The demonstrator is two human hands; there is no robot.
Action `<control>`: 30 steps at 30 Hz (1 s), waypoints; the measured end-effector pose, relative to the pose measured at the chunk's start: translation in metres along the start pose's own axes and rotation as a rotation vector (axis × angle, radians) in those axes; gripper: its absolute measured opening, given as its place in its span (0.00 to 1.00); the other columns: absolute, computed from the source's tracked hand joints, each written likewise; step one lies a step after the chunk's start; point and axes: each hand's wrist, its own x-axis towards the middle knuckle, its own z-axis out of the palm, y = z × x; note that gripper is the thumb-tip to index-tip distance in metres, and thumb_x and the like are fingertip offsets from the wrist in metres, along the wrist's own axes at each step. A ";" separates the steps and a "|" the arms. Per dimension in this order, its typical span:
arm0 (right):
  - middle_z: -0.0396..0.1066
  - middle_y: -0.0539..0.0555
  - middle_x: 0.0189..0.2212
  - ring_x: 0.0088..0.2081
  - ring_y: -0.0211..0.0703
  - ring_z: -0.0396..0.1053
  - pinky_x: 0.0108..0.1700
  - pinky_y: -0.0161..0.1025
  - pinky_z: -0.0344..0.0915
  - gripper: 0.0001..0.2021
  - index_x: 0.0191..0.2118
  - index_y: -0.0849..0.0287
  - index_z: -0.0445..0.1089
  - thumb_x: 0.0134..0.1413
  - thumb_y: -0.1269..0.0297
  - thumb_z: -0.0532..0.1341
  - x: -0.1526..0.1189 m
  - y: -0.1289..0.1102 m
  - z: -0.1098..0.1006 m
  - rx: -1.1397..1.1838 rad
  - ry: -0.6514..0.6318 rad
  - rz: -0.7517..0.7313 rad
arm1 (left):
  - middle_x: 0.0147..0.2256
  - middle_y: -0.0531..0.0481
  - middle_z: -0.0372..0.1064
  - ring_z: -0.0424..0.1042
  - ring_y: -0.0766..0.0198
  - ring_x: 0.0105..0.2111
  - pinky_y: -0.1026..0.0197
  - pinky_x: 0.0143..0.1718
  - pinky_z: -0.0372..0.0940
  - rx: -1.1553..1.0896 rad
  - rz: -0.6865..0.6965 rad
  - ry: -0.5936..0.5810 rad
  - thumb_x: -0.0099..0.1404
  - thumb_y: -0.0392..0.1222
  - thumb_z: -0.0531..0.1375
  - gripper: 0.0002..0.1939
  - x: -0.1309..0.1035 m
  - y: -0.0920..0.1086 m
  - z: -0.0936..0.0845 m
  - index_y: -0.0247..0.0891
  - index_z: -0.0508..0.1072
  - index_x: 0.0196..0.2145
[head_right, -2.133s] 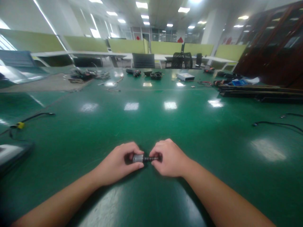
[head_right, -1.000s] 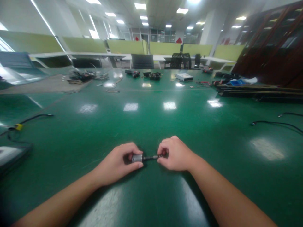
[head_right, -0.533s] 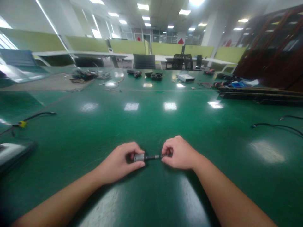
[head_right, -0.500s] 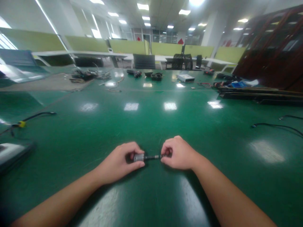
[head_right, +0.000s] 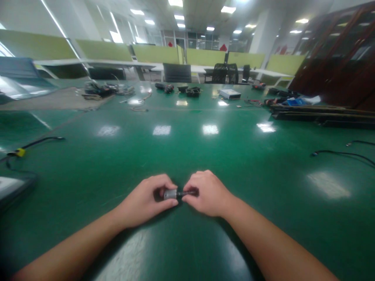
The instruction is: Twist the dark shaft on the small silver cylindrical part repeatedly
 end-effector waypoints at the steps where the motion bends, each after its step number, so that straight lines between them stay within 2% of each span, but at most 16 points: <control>1: 0.77 0.51 0.33 0.39 0.44 0.71 0.44 0.42 0.59 0.03 0.35 0.56 0.77 0.54 0.66 0.69 0.001 -0.003 0.003 0.004 -0.007 -0.020 | 0.32 0.53 0.71 0.68 0.63 0.32 0.62 0.34 0.58 0.009 0.005 -0.002 0.60 0.47 0.69 0.10 0.000 0.000 0.000 0.40 0.75 0.36; 9: 0.76 0.49 0.35 0.38 0.42 0.71 0.44 0.40 0.60 0.10 0.40 0.56 0.76 0.49 0.70 0.70 -0.001 -0.007 0.007 0.070 0.007 -0.003 | 0.32 0.54 0.72 0.68 0.62 0.32 0.61 0.35 0.57 0.019 -0.016 -0.016 0.60 0.46 0.69 0.10 0.000 0.001 -0.001 0.41 0.76 0.37; 13: 0.75 0.48 0.32 0.36 0.41 0.70 0.43 0.40 0.59 0.07 0.36 0.57 0.75 0.49 0.70 0.69 -0.001 -0.006 0.008 0.052 0.043 0.060 | 0.32 0.54 0.72 0.68 0.63 0.31 0.61 0.35 0.56 0.022 -0.026 -0.016 0.60 0.48 0.69 0.10 0.000 0.001 0.000 0.41 0.76 0.36; 18: 0.76 0.49 0.32 0.37 0.41 0.70 0.44 0.41 0.58 0.04 0.35 0.56 0.76 0.53 0.68 0.69 0.001 -0.007 0.010 0.064 0.024 0.011 | 0.31 0.55 0.71 0.68 0.62 0.31 0.61 0.35 0.55 0.020 -0.018 -0.023 0.60 0.46 0.69 0.10 0.000 0.001 0.000 0.41 0.76 0.37; 24: 0.76 0.48 0.32 0.37 0.41 0.71 0.45 0.41 0.59 0.06 0.37 0.56 0.75 0.51 0.70 0.69 -0.001 -0.006 0.009 0.070 0.012 -0.018 | 0.33 0.55 0.71 0.68 0.62 0.32 0.60 0.36 0.55 0.028 -0.022 -0.028 0.60 0.47 0.69 0.11 -0.001 0.000 0.000 0.41 0.75 0.37; 30: 0.77 0.49 0.33 0.38 0.42 0.72 0.46 0.42 0.59 0.05 0.38 0.56 0.76 0.54 0.68 0.68 -0.002 -0.006 0.009 0.061 -0.005 -0.012 | 0.32 0.55 0.70 0.68 0.61 0.32 0.60 0.35 0.56 0.043 -0.064 -0.031 0.56 0.42 0.69 0.11 -0.001 0.003 0.000 0.40 0.72 0.35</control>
